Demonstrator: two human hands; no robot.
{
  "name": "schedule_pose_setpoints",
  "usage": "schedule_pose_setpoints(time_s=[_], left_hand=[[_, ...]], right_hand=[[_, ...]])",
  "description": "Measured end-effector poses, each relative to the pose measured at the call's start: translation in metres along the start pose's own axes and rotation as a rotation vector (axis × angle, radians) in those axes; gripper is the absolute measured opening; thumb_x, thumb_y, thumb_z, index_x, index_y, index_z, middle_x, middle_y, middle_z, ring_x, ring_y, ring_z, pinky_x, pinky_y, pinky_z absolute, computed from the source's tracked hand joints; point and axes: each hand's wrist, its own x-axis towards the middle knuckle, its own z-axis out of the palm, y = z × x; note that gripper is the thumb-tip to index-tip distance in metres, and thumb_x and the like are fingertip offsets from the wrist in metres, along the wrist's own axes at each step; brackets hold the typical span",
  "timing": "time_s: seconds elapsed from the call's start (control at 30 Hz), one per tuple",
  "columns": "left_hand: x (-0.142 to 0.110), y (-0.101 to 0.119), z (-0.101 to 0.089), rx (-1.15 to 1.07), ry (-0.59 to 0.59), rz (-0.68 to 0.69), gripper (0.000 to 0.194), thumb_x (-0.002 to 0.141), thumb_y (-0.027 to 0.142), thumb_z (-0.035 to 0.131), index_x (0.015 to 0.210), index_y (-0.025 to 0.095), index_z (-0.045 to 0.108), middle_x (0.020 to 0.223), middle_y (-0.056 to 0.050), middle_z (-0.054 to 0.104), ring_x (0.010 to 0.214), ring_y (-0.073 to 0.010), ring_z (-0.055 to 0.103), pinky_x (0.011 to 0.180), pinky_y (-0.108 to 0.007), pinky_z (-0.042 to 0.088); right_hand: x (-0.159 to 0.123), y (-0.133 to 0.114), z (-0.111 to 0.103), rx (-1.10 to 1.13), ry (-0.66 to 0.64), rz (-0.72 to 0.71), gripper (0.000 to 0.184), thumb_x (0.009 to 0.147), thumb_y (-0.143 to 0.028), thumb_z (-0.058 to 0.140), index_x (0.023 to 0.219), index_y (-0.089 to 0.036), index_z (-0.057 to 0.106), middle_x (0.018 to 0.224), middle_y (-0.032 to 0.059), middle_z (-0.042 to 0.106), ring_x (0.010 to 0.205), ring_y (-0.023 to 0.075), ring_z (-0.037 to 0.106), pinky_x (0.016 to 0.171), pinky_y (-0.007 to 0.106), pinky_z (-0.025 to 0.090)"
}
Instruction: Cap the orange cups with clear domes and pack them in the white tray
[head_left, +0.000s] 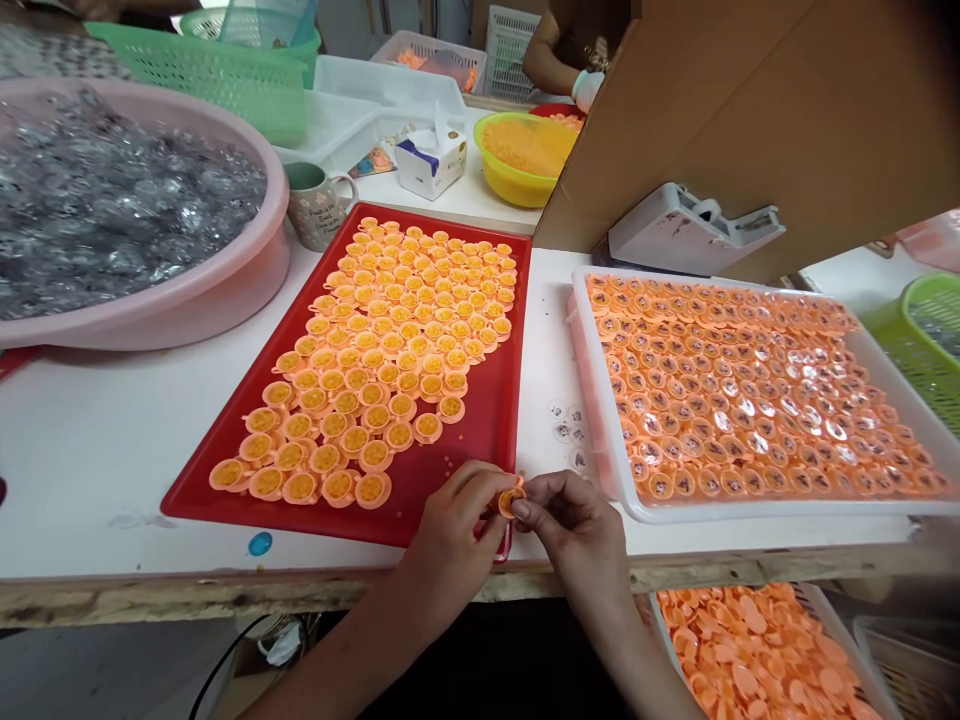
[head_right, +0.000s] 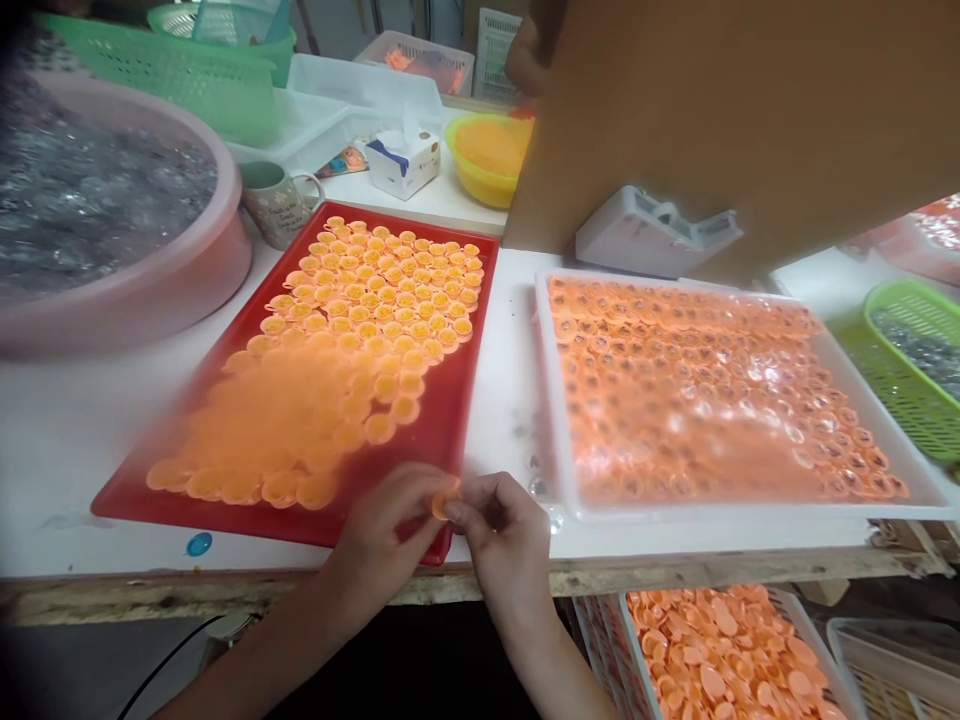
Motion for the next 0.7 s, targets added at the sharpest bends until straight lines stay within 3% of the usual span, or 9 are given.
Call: schedule_pose_setpoints(time_s=[0.13, 0.27, 0.37, 0.7], left_hand=[[0.0, 0.011, -0.007, -0.181, -0.072, -0.143, 0.022, 0.084, 0.011, 0.057, 0.102, 0.02, 0.066, 0.107, -0.007, 0.066, 0.098, -0.0166, 0.066, 0.083, -0.026, 0.057], [0.003, 0.016, -0.01, -0.305, -0.044, -0.307, 0.012, 0.081, 0.016, 0.065, 0.091, 0.02, 0.069, 0.091, -0.002, 0.072, 0.088, -0.0158, 0.069, 0.079, -0.024, 0.057], [0.005, 0.017, -0.011, -0.387, -0.034, -0.391, 0.02, 0.077, 0.013, 0.066, 0.095, 0.021, 0.069, 0.093, -0.001, 0.074, 0.09, -0.0166, 0.07, 0.079, -0.024, 0.057], [0.001, 0.02, -0.009, -0.26, -0.019, -0.304, 0.019, 0.079, 0.011, 0.06, 0.089, 0.021, 0.073, 0.087, 0.0, 0.074, 0.081, -0.0158, 0.069, 0.077, -0.023, 0.055]], right_hand=[[-0.004, 0.001, 0.001, -0.207, 0.096, -0.139, 0.012, 0.075, -0.024, 0.074, 0.077, -0.021, 0.062, 0.071, 0.0, 0.065, 0.065, 0.0164, 0.063, 0.061, 0.028, 0.053], [-0.011, -0.002, 0.002, -0.498, 0.146, -0.408, 0.009, 0.082, -0.018, 0.067, 0.083, -0.023, 0.06, 0.072, -0.0016, 0.066, 0.064, 0.015, 0.064, 0.061, 0.025, 0.051], [-0.015, -0.006, 0.001, -0.616, 0.152, -0.566, 0.012, 0.086, -0.015, 0.063, 0.088, -0.025, 0.059, 0.077, -0.0016, 0.068, 0.068, 0.0154, 0.066, 0.061, 0.024, 0.05], [-0.02, -0.004, 0.001, -0.691, 0.085, -0.686, 0.023, 0.089, -0.007, 0.057, 0.098, -0.028, 0.058, 0.08, -0.0007, 0.067, 0.07, 0.0165, 0.066, 0.064, 0.026, 0.05]])
